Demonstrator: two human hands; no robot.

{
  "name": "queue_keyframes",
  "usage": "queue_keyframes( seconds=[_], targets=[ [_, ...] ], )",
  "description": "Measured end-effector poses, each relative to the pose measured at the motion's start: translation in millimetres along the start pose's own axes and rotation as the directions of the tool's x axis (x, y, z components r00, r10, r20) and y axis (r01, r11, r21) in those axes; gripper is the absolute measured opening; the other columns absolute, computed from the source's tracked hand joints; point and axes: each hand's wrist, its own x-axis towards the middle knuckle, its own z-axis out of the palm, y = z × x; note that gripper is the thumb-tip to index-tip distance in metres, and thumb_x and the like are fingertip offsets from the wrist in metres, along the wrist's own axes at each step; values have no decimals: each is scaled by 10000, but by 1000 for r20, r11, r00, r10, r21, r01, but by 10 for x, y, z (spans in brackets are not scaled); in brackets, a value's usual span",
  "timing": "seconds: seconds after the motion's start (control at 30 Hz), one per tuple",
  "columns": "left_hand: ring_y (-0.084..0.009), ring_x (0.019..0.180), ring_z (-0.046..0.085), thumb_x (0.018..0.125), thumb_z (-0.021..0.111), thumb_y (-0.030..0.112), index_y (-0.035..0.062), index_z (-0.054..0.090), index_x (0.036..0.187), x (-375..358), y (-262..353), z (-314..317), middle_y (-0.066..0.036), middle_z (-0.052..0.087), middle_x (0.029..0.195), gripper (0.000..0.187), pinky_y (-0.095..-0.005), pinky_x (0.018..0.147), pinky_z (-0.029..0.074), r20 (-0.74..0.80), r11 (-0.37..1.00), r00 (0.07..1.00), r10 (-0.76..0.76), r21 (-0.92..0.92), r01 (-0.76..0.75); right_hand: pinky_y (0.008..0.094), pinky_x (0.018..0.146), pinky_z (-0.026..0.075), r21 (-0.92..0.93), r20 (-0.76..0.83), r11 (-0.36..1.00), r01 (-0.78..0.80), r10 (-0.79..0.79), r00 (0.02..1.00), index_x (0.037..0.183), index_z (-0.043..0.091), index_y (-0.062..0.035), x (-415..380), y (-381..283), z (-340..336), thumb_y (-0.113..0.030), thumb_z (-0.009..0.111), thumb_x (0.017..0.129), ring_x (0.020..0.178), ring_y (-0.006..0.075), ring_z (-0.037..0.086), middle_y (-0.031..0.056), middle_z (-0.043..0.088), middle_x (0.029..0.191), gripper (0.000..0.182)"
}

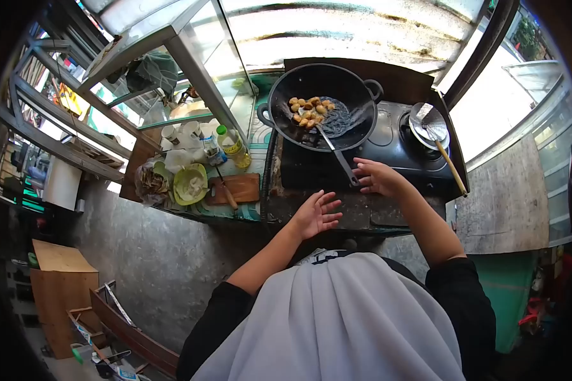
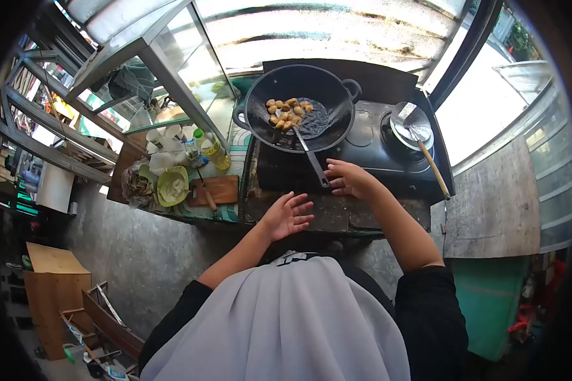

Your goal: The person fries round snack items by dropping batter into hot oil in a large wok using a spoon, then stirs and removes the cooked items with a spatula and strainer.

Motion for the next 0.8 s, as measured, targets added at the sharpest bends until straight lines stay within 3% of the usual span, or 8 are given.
queue_keyframes(
  seconds=[0.13,0.2,0.37,0.47,0.5,0.57,0.67,0.8],
  targets=[
    [-304,1047,577,947,431,441,143,450,1237,380,-116,512,-93,534,1208,416,-404,829,523,-1,984,997,80,-160,-79,283,706,474,-591,-176,768,247,-422,889,970,688,-29,-207,69,-1172,-309,658,842,749,159,645,59,681,875,309],
    [-272,962,598,953,451,384,134,477,1196,648,-46,806,-87,567,1099,350,-361,777,537,2,957,981,196,-218,-191,288,671,466,-833,-376,553,-15,-547,748,784,666,-28,-728,-321,-1615,-348,710,780,685,178,620,90,660,752,323],
    [-159,660,504,961,475,271,102,491,1168,889,-6,904,-8,493,788,268,-283,590,475,-173,913,922,347,-162,-374,427,815,480,-824,-536,188,-535,-565,627,1244,506,-120,-1269,-123,-2546,-496,694,748,952,336,625,178,632,973,650],
    [-121,574,436,957,488,238,94,498,1159,809,7,931,15,439,707,248,-251,516,396,-265,901,881,392,-84,-426,452,773,507,-813,-542,417,-406,-287,790,1439,240,-127,-1166,216,-3186,-468,670,790,886,312,653,191,634,904,851],
    [-113,559,420,955,492,232,92,499,1156,757,22,925,19,427,693,245,-242,499,370,-294,900,867,402,-49,-434,366,585,526,-490,-541,829,-268,-48,840,1426,270,-131,-1169,227,-3116,-323,633,858,671,223,646,124,623,807,701],
    [-104,564,433,947,499,231,108,473,1160,673,56,806,15,433,714,247,-244,499,377,-262,911,880,397,-5,-412,254,428,437,-189,-335,967,-172,101,937,1415,282,-128,-1187,210,-3165,-176,559,910,484,105,510,30,539,683,578],
    [-95,543,420,943,491,226,104,467,1163,535,76,823,12,431,711,253,-237,487,370,-301,921,870,390,108,-375,224,394,360,39,-303,996,-76,84,949,1396,315,-123,-1186,176,-3245,-120,510,926,439,68,396,-16,430,618,509],
    [-88,533,411,938,466,231,98,464,1165,419,107,869,14,425,698,263,-232,477,360,-338,911,850,404,235,-339,222,383,339,-238,-413,966,104,-198,889,1377,360,-109,-1224,169,-3271,-151,513,928,428,57,362,-27,390,622,475]
  ],
)
